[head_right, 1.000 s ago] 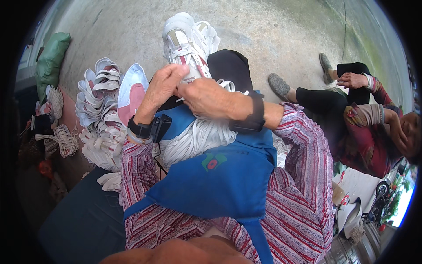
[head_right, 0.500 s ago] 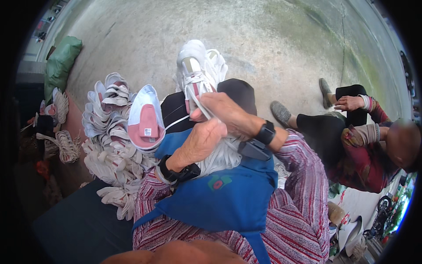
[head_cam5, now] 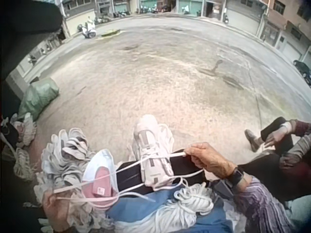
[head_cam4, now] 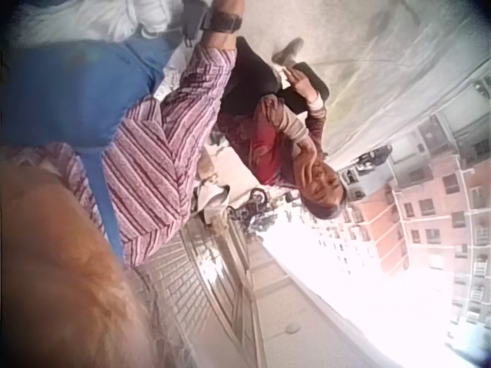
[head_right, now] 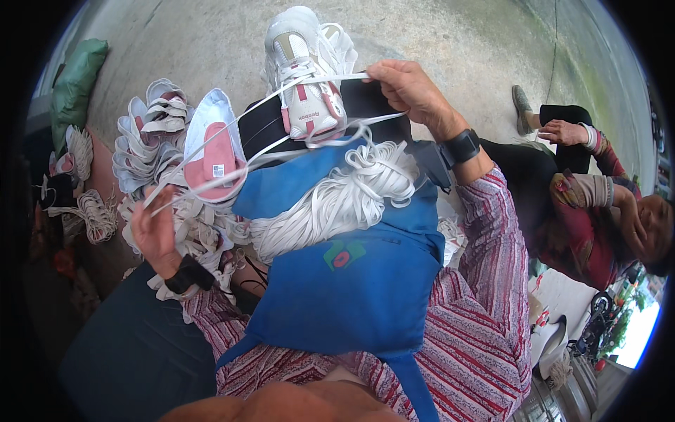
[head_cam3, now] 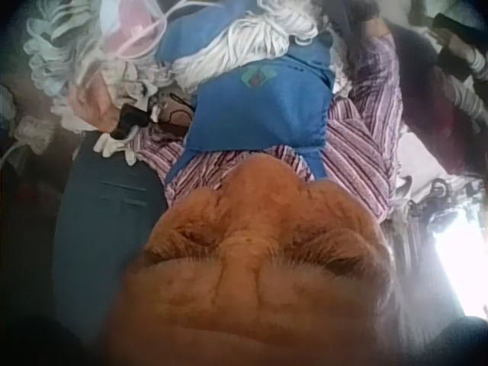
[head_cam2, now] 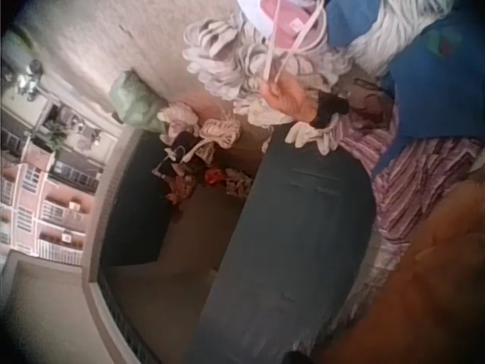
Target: Lacing pairs of white and pink sneakers.
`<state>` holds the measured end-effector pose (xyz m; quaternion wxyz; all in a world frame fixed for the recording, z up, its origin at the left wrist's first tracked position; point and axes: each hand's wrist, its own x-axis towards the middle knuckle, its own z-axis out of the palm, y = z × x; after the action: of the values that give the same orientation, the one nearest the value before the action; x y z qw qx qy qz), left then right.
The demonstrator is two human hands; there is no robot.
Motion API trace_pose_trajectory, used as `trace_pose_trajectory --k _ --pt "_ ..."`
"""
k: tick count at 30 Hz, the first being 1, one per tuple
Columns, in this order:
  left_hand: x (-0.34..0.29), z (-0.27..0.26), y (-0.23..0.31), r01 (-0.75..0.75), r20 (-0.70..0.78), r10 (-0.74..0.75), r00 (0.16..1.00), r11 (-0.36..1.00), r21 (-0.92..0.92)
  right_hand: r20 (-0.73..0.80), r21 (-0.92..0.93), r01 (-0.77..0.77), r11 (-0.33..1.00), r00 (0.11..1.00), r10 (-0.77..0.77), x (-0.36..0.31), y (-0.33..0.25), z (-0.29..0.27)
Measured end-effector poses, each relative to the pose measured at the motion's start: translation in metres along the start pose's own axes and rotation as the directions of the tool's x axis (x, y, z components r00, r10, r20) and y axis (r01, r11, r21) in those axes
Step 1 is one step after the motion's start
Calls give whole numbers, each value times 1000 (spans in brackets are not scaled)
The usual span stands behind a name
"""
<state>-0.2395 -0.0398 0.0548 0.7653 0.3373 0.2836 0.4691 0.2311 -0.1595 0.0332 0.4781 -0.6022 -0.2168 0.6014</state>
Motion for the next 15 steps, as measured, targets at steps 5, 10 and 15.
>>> trace_pose_trajectory --k 5,10,15 --pt "-21 -72 77 -288 -264 194 945 876 -388 -133 233 -69 970 986 102 26 32 -38" --pt "-68 -142 122 -405 -209 347 914 802 -439 -400 85 -12 996 916 45 41 29 -46" --pt "-81 -168 143 -513 -329 398 856 726 -457 -529 -284 -22 959 837 -138 75 39 -54"
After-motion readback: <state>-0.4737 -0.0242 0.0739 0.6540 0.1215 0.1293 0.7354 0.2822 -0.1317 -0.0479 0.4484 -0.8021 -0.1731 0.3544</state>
